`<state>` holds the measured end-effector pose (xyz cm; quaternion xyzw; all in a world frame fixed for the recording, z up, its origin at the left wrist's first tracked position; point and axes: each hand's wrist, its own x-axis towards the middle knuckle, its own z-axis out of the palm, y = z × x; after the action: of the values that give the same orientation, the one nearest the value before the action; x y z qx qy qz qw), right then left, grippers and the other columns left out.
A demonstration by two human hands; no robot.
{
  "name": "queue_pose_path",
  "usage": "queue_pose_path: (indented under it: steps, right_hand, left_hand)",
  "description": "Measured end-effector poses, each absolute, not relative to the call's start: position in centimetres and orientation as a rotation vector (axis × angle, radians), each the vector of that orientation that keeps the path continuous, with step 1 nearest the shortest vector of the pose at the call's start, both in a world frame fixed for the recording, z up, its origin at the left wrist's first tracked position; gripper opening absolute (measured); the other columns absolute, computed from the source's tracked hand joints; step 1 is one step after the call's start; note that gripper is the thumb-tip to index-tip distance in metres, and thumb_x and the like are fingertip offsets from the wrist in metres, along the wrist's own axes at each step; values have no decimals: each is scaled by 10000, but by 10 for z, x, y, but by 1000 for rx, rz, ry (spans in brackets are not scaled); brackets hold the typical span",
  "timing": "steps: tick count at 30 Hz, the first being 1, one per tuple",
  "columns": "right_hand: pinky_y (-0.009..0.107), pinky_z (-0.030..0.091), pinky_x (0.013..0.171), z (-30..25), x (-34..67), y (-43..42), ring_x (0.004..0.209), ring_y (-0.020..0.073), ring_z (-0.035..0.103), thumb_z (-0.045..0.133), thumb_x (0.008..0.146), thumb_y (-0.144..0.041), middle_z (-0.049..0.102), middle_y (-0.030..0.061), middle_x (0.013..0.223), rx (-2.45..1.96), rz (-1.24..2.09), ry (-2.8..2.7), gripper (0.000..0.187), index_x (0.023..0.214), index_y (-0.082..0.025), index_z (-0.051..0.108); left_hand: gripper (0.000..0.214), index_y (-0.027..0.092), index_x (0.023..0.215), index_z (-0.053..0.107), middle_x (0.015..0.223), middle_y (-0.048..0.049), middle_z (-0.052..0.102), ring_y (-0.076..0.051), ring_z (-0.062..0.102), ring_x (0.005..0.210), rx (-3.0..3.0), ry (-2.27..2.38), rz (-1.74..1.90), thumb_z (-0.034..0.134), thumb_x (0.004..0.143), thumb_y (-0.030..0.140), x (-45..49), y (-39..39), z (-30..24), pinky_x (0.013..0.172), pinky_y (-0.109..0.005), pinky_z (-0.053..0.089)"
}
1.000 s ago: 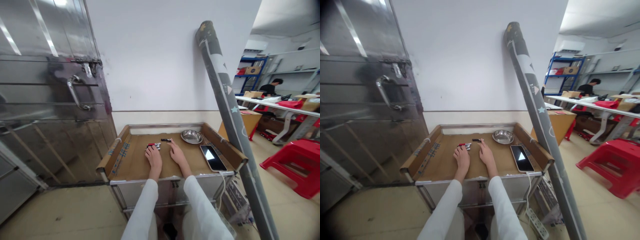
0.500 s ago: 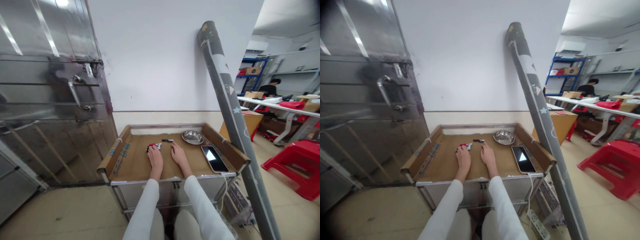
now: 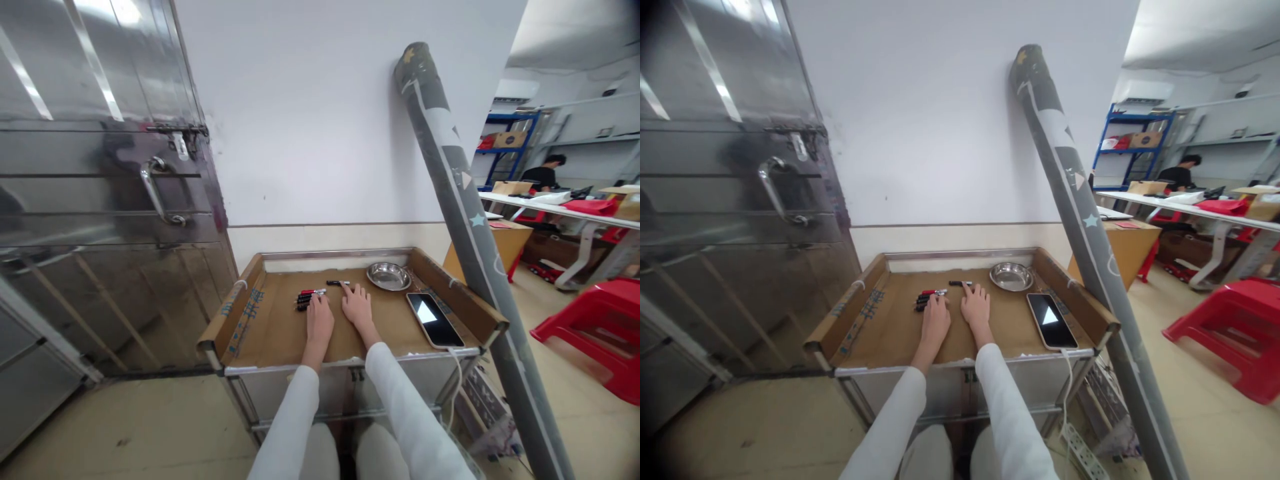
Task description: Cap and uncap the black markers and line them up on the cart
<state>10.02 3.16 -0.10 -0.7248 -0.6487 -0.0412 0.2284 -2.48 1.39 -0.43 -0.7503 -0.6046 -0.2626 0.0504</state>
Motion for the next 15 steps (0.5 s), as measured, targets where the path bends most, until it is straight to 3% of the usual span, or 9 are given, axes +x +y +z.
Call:
queue_pose_path:
  steps: [5,15]
  right_hand:
    - [419,350,956,0,103,30,1135,285,497,409,923,-226,544,171,1255,-1998,-118,-1805,457,1371,-215,497]
    - [343,377,877,-2,108,23,1059,254,515,421,900,-161,584,148,1134,-1983,-182,-1789,264,1067,-158,626]
  left_hand:
    - [259,120,1016,604,1082,-144,556,-206,590,956,-2276,-1833,-866,381,893,77,-23,19,-8,885,-343,474]
    - [266,146,928,606,1008,-108,610,-199,590,979,-2383,-1660,-874,349,922,78,-22,23,-14,904,-358,482]
